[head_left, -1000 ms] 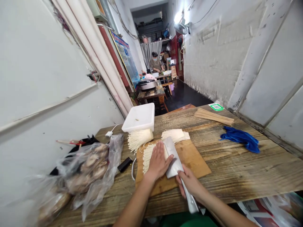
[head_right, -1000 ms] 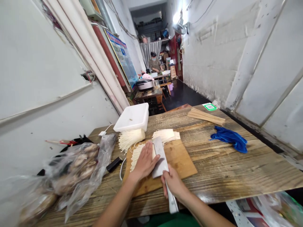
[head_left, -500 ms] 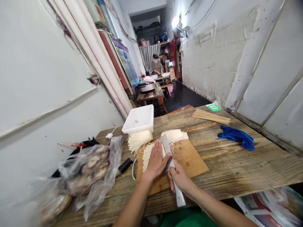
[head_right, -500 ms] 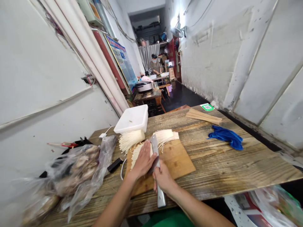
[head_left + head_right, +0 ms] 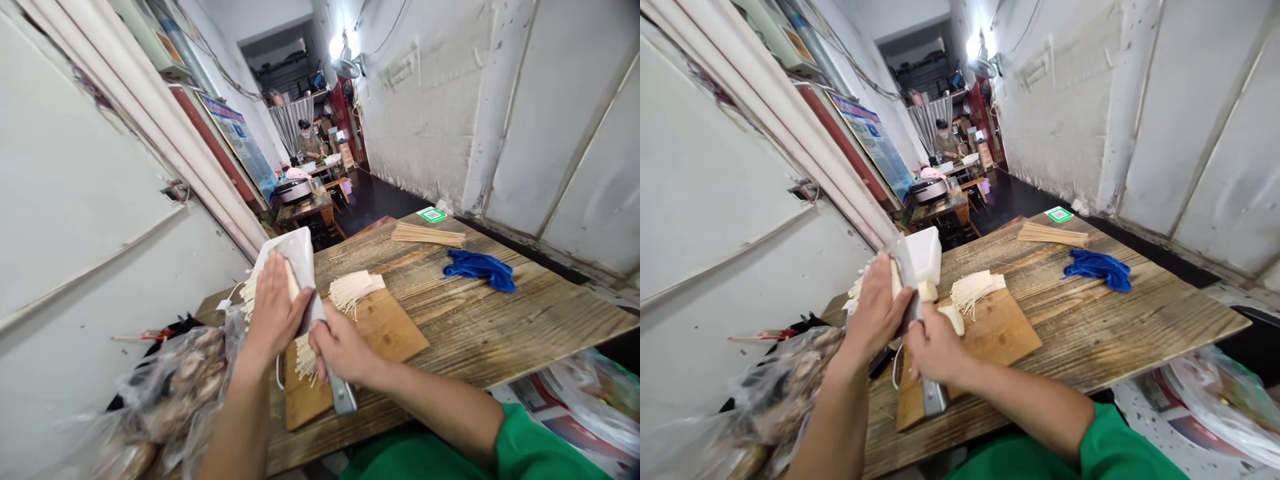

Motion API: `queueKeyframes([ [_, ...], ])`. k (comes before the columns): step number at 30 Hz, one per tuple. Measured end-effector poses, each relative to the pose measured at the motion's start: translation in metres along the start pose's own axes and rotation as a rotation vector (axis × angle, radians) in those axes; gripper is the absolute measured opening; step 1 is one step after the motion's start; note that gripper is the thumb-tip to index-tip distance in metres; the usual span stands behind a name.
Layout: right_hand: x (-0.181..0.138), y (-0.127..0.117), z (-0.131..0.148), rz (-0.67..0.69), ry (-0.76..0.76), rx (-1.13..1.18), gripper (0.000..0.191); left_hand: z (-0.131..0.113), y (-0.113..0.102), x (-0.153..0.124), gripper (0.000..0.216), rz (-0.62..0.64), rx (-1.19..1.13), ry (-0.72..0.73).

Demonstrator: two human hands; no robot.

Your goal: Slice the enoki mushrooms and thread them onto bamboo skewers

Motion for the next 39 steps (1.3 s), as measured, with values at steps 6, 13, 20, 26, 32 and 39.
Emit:
queueKeyframes([
  [6,0.04,-0.063,-0.053,-0.247,0.2,0.183,0.01,0.011,0.112,0.061,0.081,0.36,-0.039,-0.094],
  [13,0.048,-0.111,-0.108,-0.361,0.333,0.16,0.011,0.014,0.211,0.066,0.08,0.635,-0.07,-0.164],
  [20,0.0,-0.155,-0.108,-0.531,0.356,0.093,0.004,0.008,0.242,0.069,0.081,0.677,-0.122,-0.231],
  [26,-0.063,-0.161,-0.097,-0.651,0.287,0.079,0.017,0.016,0.182,0.071,0.074,0.435,-0.218,-0.299],
  [32,-0.083,-0.103,-0.114,-0.28,0.342,0.133,0.033,0.042,0.119,-0.023,0.07,0.285,-0.215,-0.363],
  [39,-0.072,-0.062,-0.142,-0.127,0.41,0.111,0.034,0.034,0.142,-0.095,0.067,0.338,0.004,-0.207],
])
Point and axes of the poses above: each hand's wrist, its own x-axis towards the middle knuckle, its own y-axis out of the palm, z = x × y, the point moved 4 cm from there along x, towards the middle knuckle, and after that the axes turned 11 degrees about -x, right-handed, at the moved point
